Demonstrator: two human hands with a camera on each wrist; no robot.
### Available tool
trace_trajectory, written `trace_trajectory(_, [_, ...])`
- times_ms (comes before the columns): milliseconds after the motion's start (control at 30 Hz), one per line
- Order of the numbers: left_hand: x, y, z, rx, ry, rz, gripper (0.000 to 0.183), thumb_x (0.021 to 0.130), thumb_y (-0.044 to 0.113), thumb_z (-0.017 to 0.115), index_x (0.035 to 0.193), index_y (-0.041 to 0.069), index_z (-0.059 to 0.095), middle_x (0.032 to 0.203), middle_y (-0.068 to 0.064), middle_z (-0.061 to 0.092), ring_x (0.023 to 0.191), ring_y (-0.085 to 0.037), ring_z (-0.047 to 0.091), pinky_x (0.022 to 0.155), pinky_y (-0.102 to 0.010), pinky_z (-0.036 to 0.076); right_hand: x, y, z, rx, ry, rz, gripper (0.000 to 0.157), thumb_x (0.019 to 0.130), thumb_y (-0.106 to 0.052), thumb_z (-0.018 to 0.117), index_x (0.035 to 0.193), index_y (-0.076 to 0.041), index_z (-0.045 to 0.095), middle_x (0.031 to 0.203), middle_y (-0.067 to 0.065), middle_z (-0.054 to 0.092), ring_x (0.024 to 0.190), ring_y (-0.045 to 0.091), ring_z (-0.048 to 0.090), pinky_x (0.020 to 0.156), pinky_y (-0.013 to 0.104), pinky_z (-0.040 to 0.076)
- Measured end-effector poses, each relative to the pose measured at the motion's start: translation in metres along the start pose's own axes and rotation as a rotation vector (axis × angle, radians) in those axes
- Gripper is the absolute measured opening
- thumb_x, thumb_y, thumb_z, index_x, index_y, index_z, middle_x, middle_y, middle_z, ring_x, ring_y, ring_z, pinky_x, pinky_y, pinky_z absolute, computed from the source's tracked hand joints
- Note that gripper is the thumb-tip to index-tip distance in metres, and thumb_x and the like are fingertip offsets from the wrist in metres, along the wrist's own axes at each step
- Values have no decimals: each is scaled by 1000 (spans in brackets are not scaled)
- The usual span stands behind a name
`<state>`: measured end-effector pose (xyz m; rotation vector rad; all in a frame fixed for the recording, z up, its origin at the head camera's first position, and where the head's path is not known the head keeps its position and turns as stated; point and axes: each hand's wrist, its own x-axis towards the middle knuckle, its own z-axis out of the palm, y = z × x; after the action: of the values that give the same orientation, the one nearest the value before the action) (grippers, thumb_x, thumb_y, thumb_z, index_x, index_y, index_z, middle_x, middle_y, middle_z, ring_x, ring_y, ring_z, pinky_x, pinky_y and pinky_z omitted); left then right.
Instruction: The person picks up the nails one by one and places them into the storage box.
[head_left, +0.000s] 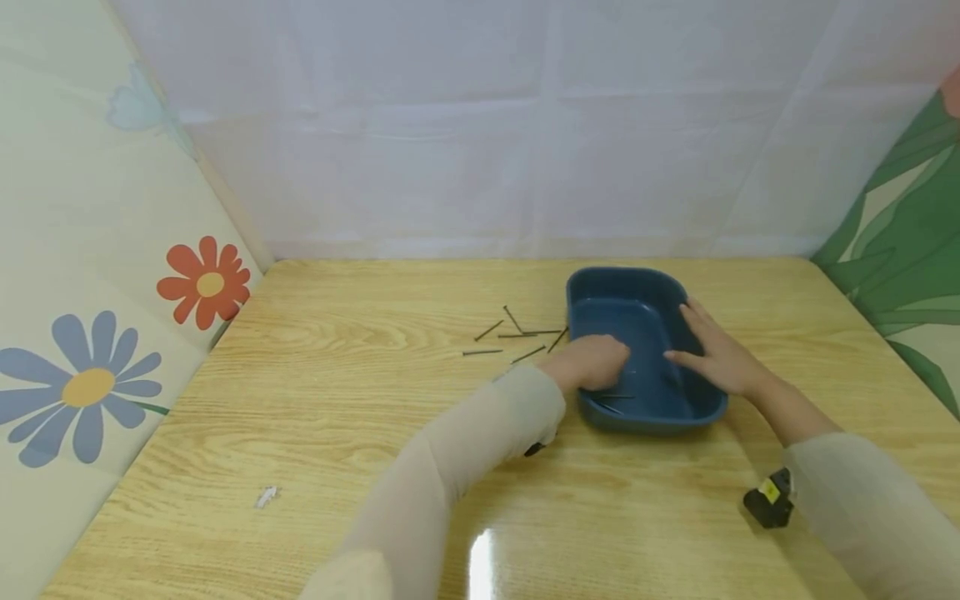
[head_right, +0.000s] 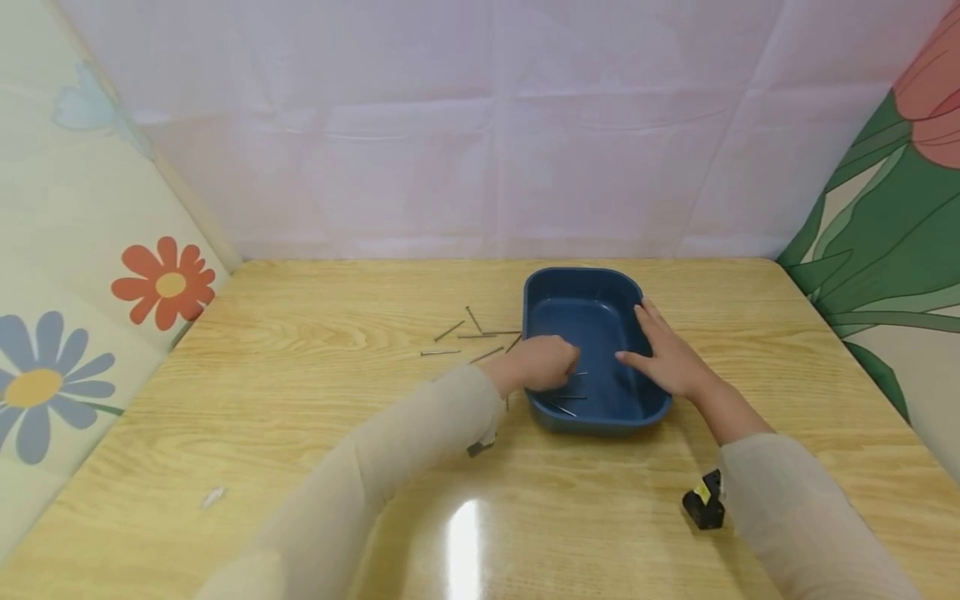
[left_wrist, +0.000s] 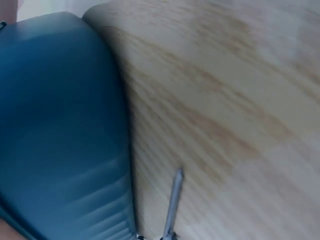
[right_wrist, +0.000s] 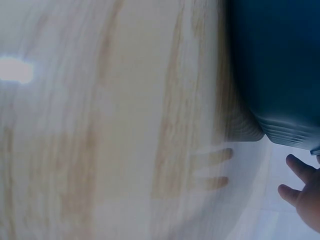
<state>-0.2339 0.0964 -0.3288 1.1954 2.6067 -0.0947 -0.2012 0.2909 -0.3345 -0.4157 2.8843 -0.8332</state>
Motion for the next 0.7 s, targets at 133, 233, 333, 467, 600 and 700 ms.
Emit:
trace_trajectory(133, [-1,2,0,38,-29,-22,15,88,16,47,98,17,58,101,3,58,91,-12,54,76,-26,44,-1,-1,-1,2,4,-7,79,87,-29,50,134,7,-3,137,24,-15,123,41,-11,93,61,3])
trace_trajectory(233, [-2,3,1,40,-33,-35,15,88,16,46,96,18,58,100,3,58,89,-12,54,73,-28,45,0,-2,0,8,3,-9,79,87,-29,50,134,7,-3,137,24,-15,124,40,-10,93,60,3])
trace_trajectory(333, [-3,3,4,44,-30,-41,15,89,16,44,94,19,58,98,3,58,87,-12,54,71,-28,46,1,-2,1,5,4,-6,79,87,-29,50,134,6,-2,138,24,-14,124,40,-10,93,60,4])
trace_trajectory(467, [-4,2,6,57,-13,-25,17,90,16,42,92,20,58,96,4,58,86,-11,55,69,-27,46,1,-1,2,4,6,-3,79,87,-29,50,135,5,-3,138,23,-14,124,41,-9,93,61,4])
trace_trajectory(600, [-3,3,6,53,-14,-25,18,90,16,42,90,20,59,94,4,58,84,-11,55,68,-27,46,0,0,1,13,12,-4,78,87,-29,49,135,4,-3,138,21,-16,124,41,-9,92,61,4])
trace_trajectory(700, [-3,4,5,49,-25,-37,18,90,16,41,90,20,59,94,4,59,83,-11,55,67,-28,46,-1,1,1,20,14,-5,78,88,-29,49,135,4,-4,138,20,-16,124,40,-10,92,61,3])
